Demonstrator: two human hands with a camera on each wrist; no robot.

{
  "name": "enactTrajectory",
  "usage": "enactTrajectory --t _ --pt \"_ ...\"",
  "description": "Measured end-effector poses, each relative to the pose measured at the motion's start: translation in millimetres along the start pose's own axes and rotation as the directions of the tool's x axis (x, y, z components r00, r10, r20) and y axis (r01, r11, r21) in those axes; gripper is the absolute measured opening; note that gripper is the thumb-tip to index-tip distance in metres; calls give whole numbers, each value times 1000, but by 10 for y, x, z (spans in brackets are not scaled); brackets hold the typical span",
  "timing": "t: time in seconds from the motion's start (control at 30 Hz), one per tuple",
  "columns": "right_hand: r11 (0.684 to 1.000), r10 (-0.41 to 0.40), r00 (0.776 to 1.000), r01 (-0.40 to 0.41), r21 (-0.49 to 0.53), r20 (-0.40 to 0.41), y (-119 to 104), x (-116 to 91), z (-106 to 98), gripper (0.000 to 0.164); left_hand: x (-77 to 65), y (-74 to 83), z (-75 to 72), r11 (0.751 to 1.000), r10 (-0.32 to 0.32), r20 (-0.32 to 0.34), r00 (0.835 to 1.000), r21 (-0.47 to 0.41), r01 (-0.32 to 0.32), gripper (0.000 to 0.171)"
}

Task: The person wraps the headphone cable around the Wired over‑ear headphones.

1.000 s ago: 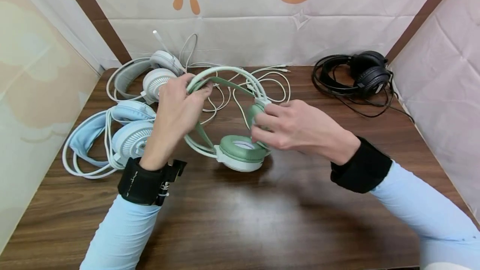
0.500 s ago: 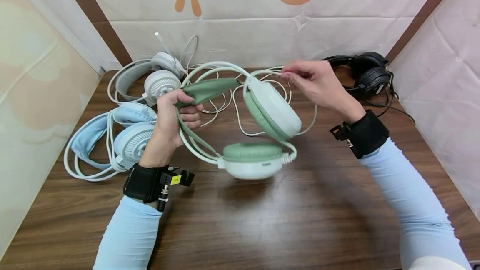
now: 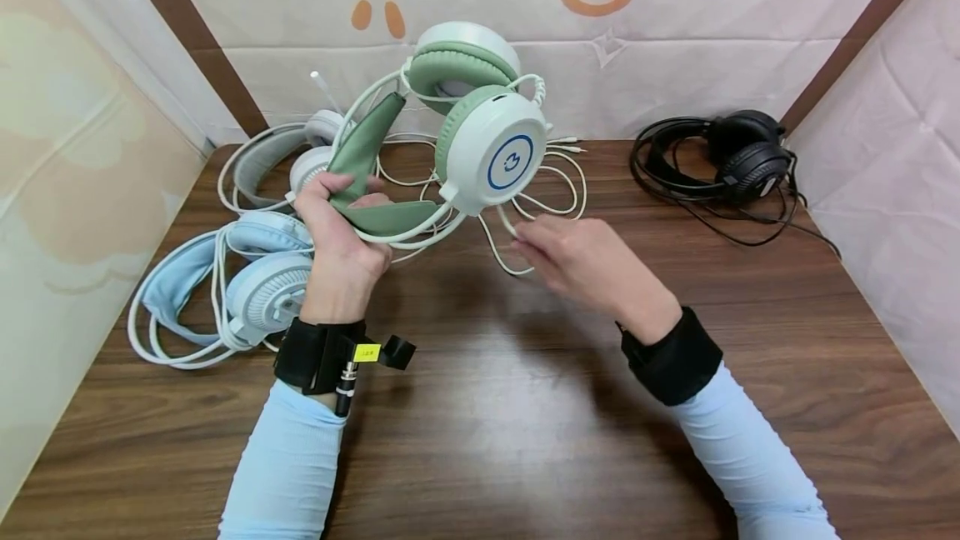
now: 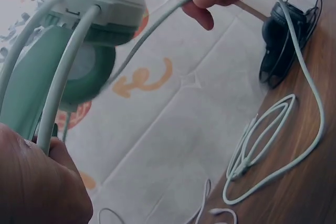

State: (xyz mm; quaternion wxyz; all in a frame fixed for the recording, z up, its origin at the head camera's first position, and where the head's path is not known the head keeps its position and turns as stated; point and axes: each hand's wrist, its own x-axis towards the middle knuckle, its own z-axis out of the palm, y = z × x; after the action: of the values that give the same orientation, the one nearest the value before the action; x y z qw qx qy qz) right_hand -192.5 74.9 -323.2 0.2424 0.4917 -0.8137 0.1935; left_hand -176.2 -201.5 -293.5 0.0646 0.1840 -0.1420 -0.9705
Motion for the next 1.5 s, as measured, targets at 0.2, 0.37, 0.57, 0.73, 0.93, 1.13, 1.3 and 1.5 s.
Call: enactTrajectory --t 0.2,0.37,0.57,0.73,0.93,1.13,1.3,1.5 --pt "992 -126 992 126 -28 15 -329 36 -69 6 -44 -97 84 988 155 60 986 15 -156 22" --pt "987 -160 987 160 1 13 -447 24 -181 11 -58 -126 130 941 289 118 950 148 -305 17" --pt "991 -132 991 132 2 -29 -411 -31 -355 11 -95 -142 86 780 415 296 860 371 -504 29" --pt "990 -136 988 133 -55 -65 -357 -44 -437 11 -122 -215 77 625 443 452 775 464 -628 30" --pt "983 -143 985 129 -134 -98 -293 -41 -534 13 -172 -266 87 483 343 561 754 583 -653 17" --pt "985 -141 983 129 -114 -113 -216 -75 -657 14 -223 -229 37 331 236 574 784 711 -620 10" --pt "995 -98 989 101 24 -108 -99 -125 -805 21 -237 -174 -11 205 160 582 797 770 -603 17" --pt "985 -66 985 90 148 -158 20 -114 -820 23 -271 -154 -7 279 -11 582 813 782 -557 24"
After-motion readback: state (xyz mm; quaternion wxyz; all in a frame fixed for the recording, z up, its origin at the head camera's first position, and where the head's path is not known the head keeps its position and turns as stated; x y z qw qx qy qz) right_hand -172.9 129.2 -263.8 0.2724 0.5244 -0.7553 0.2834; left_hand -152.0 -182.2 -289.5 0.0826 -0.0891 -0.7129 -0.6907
